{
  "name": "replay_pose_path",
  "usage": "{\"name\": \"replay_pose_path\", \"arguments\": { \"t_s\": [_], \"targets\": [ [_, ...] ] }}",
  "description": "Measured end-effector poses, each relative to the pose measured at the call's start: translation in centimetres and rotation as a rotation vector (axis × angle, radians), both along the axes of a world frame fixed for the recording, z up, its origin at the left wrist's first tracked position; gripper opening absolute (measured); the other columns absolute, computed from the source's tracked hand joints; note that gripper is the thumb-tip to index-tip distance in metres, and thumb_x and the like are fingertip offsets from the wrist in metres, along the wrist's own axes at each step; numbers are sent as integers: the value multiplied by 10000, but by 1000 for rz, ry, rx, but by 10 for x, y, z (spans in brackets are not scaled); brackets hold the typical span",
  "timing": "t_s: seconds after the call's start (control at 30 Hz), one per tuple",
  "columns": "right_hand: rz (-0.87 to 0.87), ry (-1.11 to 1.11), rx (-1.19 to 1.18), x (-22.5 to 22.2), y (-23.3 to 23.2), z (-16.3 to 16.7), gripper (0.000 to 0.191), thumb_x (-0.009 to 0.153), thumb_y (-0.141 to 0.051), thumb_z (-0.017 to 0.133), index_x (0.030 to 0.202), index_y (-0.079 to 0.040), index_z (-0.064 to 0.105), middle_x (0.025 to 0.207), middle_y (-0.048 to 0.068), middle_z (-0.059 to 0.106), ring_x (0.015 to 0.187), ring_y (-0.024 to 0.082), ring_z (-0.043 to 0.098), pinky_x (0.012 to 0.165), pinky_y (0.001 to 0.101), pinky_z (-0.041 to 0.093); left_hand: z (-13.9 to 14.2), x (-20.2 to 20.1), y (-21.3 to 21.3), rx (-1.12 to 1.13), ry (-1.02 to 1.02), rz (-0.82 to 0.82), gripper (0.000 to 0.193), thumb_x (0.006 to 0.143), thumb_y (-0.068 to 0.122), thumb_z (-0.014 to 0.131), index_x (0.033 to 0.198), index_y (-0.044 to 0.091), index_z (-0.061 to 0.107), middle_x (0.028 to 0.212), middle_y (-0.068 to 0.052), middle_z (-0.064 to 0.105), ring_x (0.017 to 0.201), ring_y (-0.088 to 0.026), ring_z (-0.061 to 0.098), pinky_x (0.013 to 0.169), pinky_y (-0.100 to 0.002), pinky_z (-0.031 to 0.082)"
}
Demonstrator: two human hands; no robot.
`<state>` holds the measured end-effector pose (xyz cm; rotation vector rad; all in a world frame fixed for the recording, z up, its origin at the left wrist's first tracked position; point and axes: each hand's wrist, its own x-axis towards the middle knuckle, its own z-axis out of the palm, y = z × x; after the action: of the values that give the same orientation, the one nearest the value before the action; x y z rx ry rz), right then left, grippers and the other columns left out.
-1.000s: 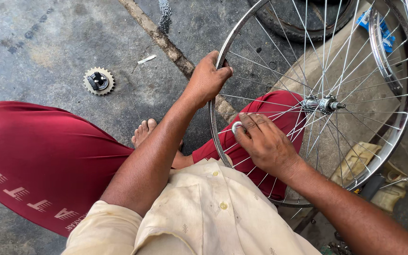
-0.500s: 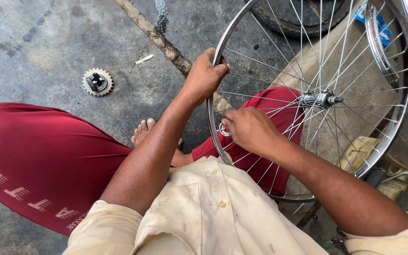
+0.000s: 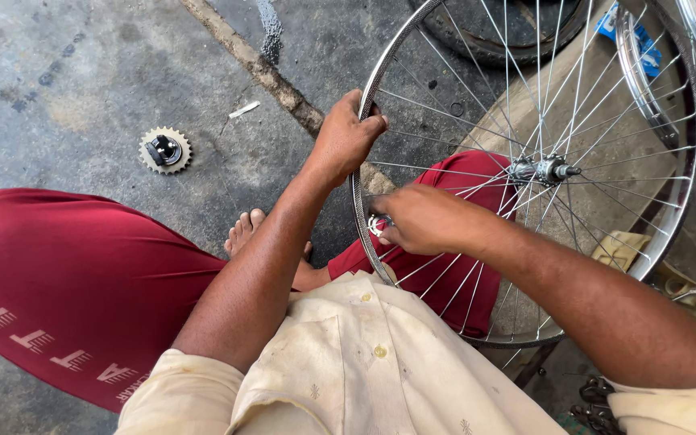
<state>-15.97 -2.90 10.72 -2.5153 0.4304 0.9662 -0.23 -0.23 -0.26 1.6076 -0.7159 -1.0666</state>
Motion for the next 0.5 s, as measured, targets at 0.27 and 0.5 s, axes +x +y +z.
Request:
{"name": "replay_pose_path", "arguments": {
  "t_s": [0.27,0.5],
  "targets": [
    [172,-666,-387,-18,33,-8,150,785,-99,705,911,-53,639,888,104,640,915,279,630,894,448,515,-3,3,1,-30,-20,-11,204,856,243,694,927,77,597,766,-41,617,698,-144,602,669,-350,526],
    [433,-912,-478,-25,34,-23,152,829,-139,713,892,-70,594,874,79,564,858,250,583,897,441,506,2,2,2,12,-17,-4,226,869,264,691,921,67,593,752,-32,640,690,-139,620,652,-350,526]
  ]
}}
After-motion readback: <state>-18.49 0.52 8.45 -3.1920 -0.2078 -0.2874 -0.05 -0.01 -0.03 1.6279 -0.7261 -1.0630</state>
